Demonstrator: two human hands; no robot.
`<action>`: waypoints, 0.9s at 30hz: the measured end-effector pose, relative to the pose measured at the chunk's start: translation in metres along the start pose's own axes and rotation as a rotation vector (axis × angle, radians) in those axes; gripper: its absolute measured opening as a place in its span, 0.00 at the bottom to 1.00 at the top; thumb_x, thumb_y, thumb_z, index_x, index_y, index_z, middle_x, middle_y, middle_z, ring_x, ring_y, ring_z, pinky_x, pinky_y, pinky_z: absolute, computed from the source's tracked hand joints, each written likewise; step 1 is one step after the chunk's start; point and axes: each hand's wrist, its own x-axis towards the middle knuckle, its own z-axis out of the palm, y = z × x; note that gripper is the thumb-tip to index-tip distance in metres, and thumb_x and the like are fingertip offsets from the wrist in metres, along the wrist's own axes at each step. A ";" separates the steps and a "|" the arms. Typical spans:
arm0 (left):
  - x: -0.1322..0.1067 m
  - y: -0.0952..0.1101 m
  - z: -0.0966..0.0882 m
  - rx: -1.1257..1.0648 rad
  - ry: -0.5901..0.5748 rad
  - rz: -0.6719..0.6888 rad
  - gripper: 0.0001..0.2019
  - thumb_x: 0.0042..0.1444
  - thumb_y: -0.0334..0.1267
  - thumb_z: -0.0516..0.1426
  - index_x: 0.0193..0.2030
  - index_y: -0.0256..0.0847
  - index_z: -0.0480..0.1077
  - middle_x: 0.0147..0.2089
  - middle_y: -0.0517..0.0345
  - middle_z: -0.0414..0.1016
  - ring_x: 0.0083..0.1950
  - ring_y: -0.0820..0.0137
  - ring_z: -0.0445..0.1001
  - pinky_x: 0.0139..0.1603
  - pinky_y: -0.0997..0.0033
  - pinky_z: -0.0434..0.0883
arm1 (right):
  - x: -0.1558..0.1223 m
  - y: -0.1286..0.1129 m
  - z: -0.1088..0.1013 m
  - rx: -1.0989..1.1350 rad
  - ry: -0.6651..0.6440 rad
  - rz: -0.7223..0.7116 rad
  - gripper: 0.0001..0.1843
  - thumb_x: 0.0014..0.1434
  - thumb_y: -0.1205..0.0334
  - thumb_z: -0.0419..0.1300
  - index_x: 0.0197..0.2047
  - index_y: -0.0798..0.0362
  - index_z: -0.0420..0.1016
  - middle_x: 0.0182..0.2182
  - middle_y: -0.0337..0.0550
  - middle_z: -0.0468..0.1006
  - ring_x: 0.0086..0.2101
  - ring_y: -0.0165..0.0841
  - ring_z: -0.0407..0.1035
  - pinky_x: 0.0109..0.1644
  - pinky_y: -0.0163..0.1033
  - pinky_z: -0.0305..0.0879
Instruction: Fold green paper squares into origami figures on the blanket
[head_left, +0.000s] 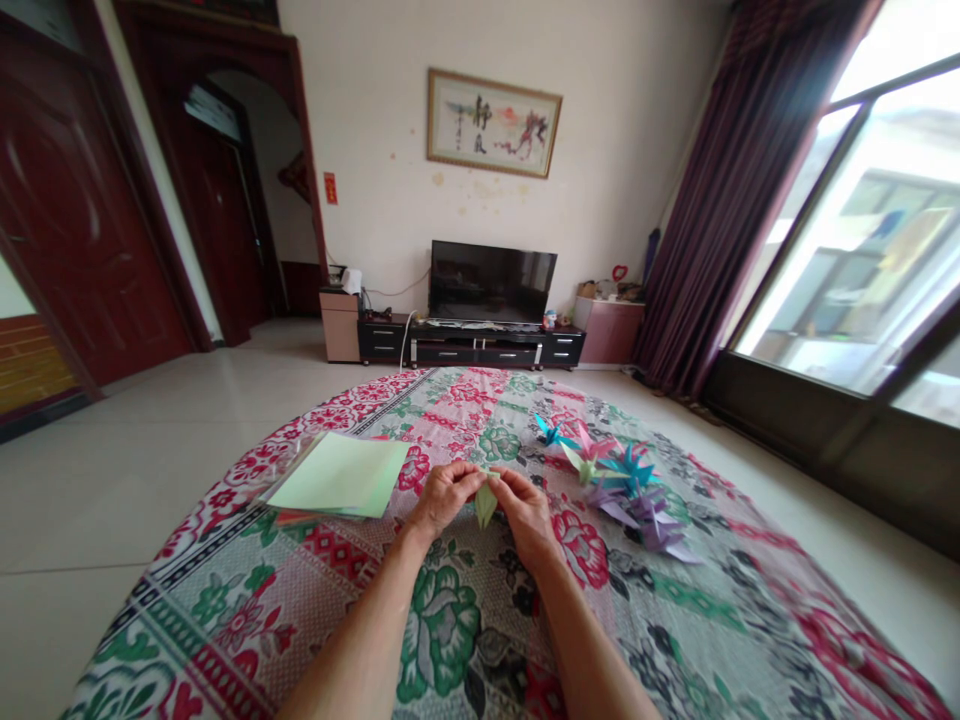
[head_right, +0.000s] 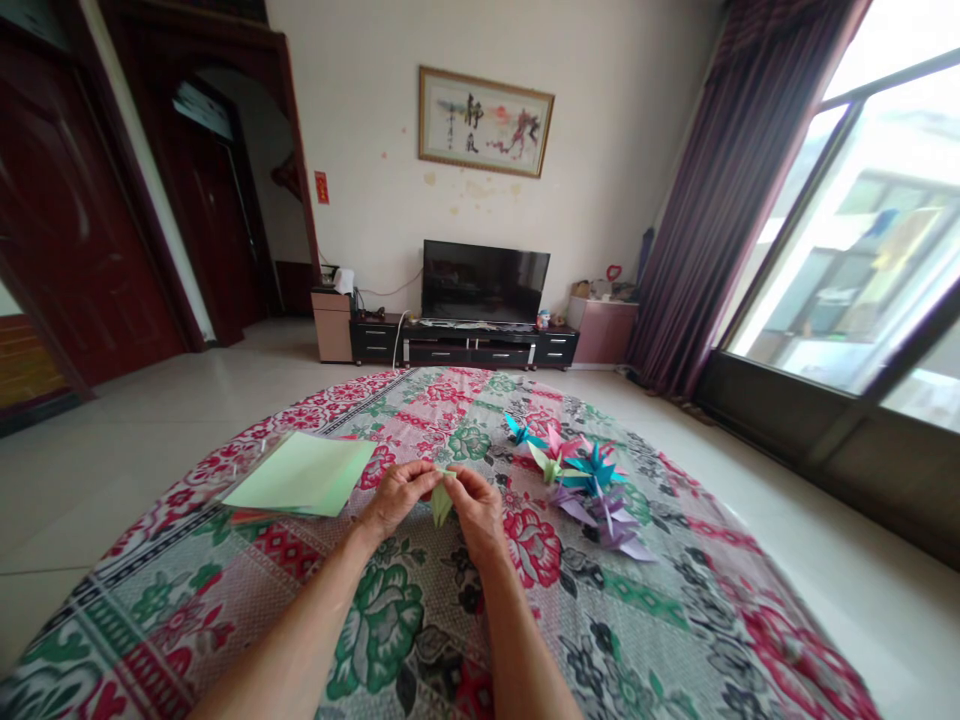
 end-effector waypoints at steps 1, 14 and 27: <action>0.000 0.000 0.000 0.004 -0.001 0.003 0.13 0.47 0.43 0.59 0.32 0.34 0.74 0.21 0.63 0.64 0.23 0.77 0.58 0.25 0.76 0.57 | 0.001 0.001 0.000 0.000 0.004 0.002 0.17 0.43 0.52 0.67 0.35 0.52 0.78 0.25 0.37 0.77 0.25 0.30 0.67 0.31 0.34 0.63; -0.001 0.001 0.000 0.082 -0.008 0.019 0.12 0.48 0.44 0.58 0.29 0.35 0.73 0.20 0.64 0.62 0.23 0.77 0.57 0.24 0.76 0.55 | 0.003 0.007 -0.001 -0.019 0.029 -0.012 0.15 0.44 0.51 0.66 0.32 0.53 0.77 0.22 0.36 0.74 0.23 0.28 0.64 0.29 0.34 0.59; -0.001 -0.001 0.009 0.095 0.152 0.037 0.10 0.46 0.42 0.57 0.24 0.37 0.73 0.19 0.64 0.62 0.23 0.76 0.58 0.25 0.75 0.56 | 0.005 0.013 0.005 -0.213 0.091 -0.171 0.15 0.48 0.50 0.61 0.27 0.54 0.71 0.19 0.33 0.66 0.20 0.24 0.55 0.23 0.31 0.52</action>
